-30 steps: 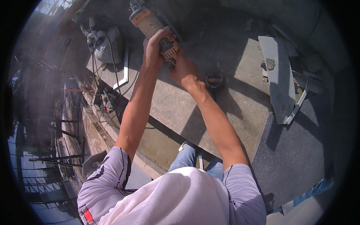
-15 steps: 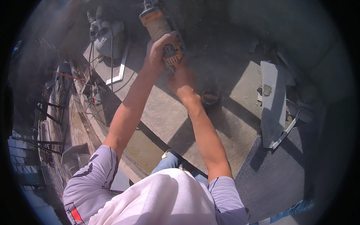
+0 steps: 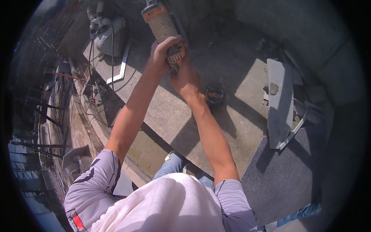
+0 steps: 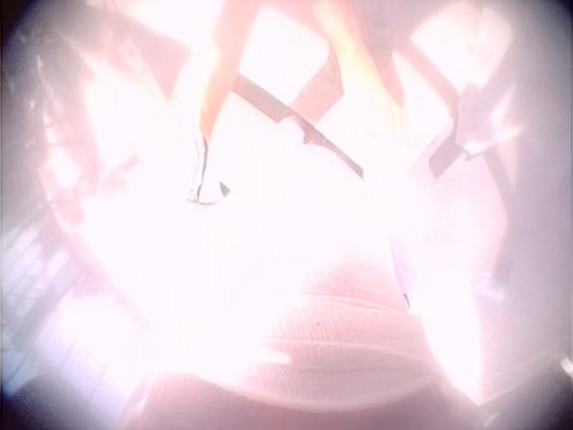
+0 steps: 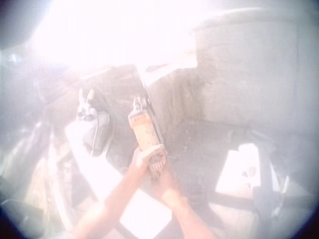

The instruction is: The person uses an angle grinder to cut and grind a large stone slab on a rooftop work area. After finishing the grinding, the person picks up and folds a dark cloth with reflective stripes.

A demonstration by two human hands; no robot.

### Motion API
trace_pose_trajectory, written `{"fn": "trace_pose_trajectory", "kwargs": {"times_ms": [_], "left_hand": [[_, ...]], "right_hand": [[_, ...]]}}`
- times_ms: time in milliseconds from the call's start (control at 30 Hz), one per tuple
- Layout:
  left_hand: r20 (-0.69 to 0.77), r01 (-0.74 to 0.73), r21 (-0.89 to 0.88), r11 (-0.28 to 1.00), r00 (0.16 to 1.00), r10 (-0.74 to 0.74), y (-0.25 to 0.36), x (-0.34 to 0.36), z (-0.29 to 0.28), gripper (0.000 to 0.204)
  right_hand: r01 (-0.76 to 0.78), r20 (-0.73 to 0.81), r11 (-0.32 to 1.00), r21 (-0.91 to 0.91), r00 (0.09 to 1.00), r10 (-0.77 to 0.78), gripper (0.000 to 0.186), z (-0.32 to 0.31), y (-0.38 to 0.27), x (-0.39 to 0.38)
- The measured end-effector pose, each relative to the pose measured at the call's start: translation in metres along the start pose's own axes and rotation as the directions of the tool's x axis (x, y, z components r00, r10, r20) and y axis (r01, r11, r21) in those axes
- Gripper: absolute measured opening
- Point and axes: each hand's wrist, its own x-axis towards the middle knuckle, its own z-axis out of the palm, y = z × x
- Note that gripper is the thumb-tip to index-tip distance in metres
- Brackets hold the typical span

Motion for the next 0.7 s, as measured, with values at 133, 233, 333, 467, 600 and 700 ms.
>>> {"fn": "trace_pose_trajectory", "kwargs": {"times_ms": [133,233,333,467,600,700], "left_hand": [[-0.023,-0.003,-0.026,1.0,1.0,0.002,-0.01,-0.002,0.004,0.03],[-0.041,-0.023,0.01,1.0,0.999,0.024,-0.012,-0.006,0.008,0.025],[-0.054,-0.02,0.026,0.999,0.998,0.021,-0.01,-0.012,0.011,0.025],[-0.055,0.0,0.01,1.0,0.998,0.0,-0.014,-0.011,0.008,0.028],[-0.046,-0.009,0.03,1.0,0.999,0.01,-0.013,-0.011,0.009,0.027],[-0.051,-0.01,0.025,1.0,0.999,0.011,-0.012,-0.009,0.007,0.026]], "right_hand": [[0.032,-0.02,0.999,0.006,0.999,-0.032,0.068,0.001,0.01,-0.003],[0.011,-0.007,1.0,0.003,1.0,-0.011,0.065,-0.003,0.01,-0.007],[0.008,-0.01,1.0,-0.024,1.0,-0.008,0.065,-0.003,0.009,-0.012],[-0.008,0.006,1.0,-0.025,1.0,0.008,0.063,-0.003,0.01,-0.015],[-0.034,0.013,0.999,-0.023,0.999,0.034,0.063,-0.004,0.006,-0.015],[-0.003,-0.006,0.999,-0.049,1.0,0.003,0.064,-0.002,0.006,-0.013]]}}
